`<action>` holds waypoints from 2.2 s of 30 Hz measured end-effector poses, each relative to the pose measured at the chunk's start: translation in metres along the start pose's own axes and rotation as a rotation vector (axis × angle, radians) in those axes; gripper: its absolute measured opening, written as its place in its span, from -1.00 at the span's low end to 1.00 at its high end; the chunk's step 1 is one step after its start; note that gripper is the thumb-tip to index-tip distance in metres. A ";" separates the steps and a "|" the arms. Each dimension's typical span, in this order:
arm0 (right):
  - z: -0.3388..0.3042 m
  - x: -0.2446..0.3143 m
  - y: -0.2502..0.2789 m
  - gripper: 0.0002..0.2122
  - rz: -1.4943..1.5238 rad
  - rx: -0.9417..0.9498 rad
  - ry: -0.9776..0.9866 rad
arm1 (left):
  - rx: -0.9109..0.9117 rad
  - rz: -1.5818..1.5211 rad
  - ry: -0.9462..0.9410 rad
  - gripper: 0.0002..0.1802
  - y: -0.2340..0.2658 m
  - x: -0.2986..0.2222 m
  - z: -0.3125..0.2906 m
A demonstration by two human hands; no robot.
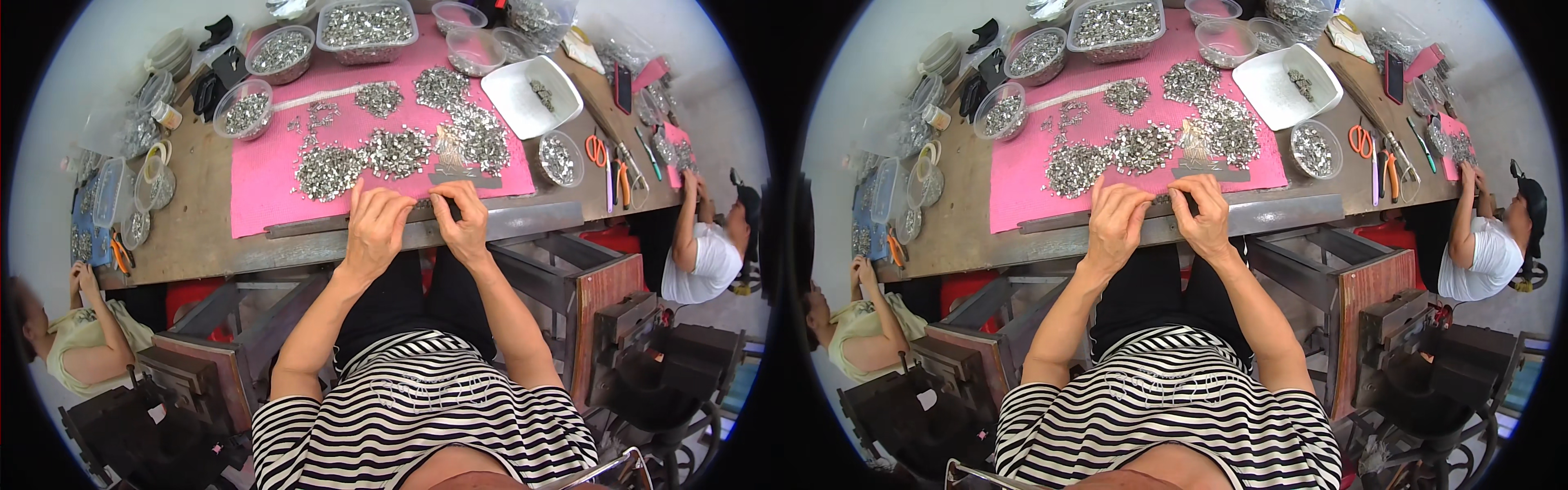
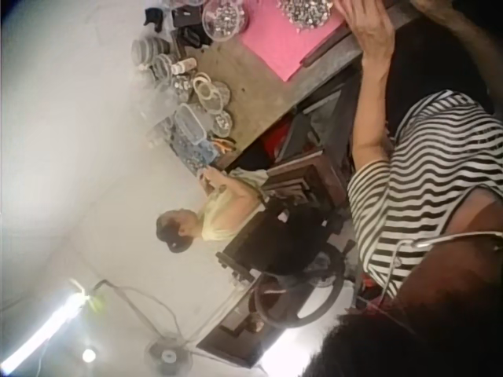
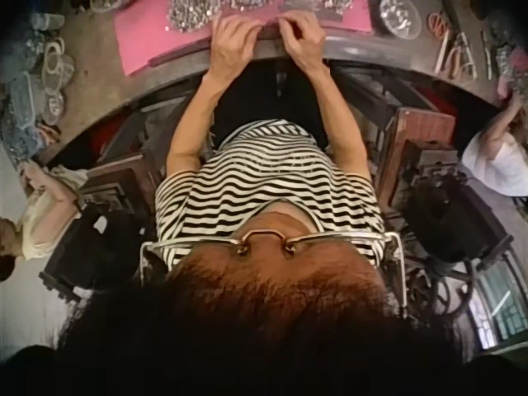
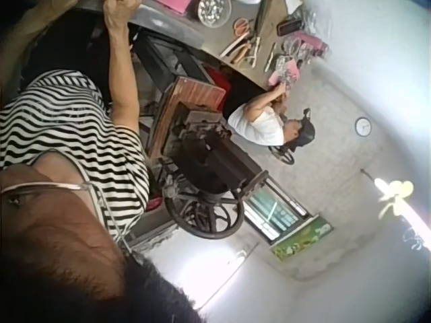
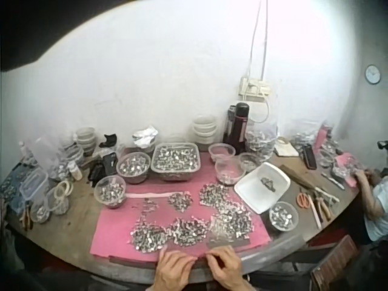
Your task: The person arranges small metal pieces into a metal fixture by hand, places the loaded fixture into a manual press machine, and turns the wheel to press them.
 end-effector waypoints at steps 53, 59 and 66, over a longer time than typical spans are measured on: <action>0.052 0.002 -0.015 -0.92 -0.199 0.463 0.247 | 0.232 0.154 0.190 -0.92 0.032 0.033 0.036; 0.024 0.031 -0.016 -0.89 -0.072 0.410 0.220 | 0.244 -0.024 0.282 -0.90 0.048 0.032 0.030; 0.016 0.029 -0.016 -0.89 -0.075 0.349 0.210 | 0.173 -0.109 0.254 -0.87 0.047 0.018 0.010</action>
Point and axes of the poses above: each hand's wrist, its own z-axis towards the middle knuckle, its own y-axis out of the back of the hand, x = y × z, the point moved 3 cm from there along z, towards the middle knuckle, and after that the axes turned 10 degrees about -z, right-handed, at the moved point
